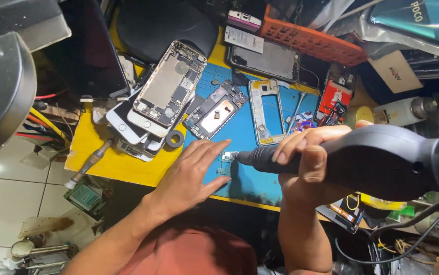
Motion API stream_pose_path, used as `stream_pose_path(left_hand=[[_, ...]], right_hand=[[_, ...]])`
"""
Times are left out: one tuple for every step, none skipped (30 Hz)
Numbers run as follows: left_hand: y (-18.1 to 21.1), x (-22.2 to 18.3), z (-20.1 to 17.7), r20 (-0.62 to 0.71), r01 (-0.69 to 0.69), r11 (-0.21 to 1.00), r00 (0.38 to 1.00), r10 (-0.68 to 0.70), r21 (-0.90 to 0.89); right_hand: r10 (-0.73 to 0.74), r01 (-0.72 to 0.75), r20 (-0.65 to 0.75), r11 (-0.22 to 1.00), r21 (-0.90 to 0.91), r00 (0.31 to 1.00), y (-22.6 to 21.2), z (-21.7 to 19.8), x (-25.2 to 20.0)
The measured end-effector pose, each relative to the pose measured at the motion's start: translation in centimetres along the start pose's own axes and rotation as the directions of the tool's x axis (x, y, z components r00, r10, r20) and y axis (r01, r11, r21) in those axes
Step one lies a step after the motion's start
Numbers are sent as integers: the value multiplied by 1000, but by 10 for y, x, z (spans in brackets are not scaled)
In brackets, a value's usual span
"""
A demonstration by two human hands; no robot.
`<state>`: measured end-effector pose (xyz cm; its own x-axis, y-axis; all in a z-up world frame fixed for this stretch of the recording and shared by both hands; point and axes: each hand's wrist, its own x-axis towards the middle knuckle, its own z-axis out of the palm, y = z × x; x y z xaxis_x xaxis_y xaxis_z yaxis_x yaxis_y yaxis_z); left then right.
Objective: Applying flux paste to a mobile phone motherboard and using a heat gun to reflow components on a repair bench.
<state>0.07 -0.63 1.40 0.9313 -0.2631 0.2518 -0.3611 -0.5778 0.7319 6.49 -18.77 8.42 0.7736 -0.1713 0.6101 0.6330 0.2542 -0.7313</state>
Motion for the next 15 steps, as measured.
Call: stream_pose_path(left_hand=[[0,0,0,4,-2,1000,1000,2,23],[0,0,1,8,-5,999,1000,5,46],[0,0,1,14,-9,999,1000,9,46],[1,0,2,4,-11,998,1000,11,60],[1,1,4,-5,-14,997,1000,15,72],[1,0,4,2,-21,997,1000,21,70],[2,1,5,1,-8,998,1000,8,56],[3,2,5,1,4,999,1000,-4,42],[4,2,5,10,-7,999,1000,7,41],[4,2,5,0,8,1000,1000,-8,28],[5,2,5,-12,24,1000,1000,-24,16],[6,3,5,-5,14,1000,1000,-14,16],[7,3,5,-5,43,999,999,-43,2],[8,4,5,-3,72,997,997,-72,-12],[11,5,3,6,63,998,998,-63,-11]], right_hand=[[19,-19,15,1000,-2,1000,0,-3,-2],[37,-37,30,999,-4,999,0,-6,-3],[35,-35,23,999,-7,999,-1,-4,0],[18,-18,-10,1000,-15,1000,-3,-2,3],[-1,0,-44,1000,-25,999,-5,-1,7],[-4,2,-51,1000,-30,999,-6,0,6],[12,-13,-24,999,-44,1000,-7,1,5],[30,-30,2,998,-57,1000,-9,1,5],[23,-23,-9,998,-63,1000,-9,1,5],[32,-33,-11,997,-66,999,-9,1,6],[41,-42,-10,997,-67,999,-9,1,7],[34,-35,-19,997,-71,999,-14,6,13],[80,-76,31,991,-111,996,-18,10,18],[129,-116,77,981,-153,989,-23,14,23],[124,-113,66,981,-157,990,-14,2,24]])
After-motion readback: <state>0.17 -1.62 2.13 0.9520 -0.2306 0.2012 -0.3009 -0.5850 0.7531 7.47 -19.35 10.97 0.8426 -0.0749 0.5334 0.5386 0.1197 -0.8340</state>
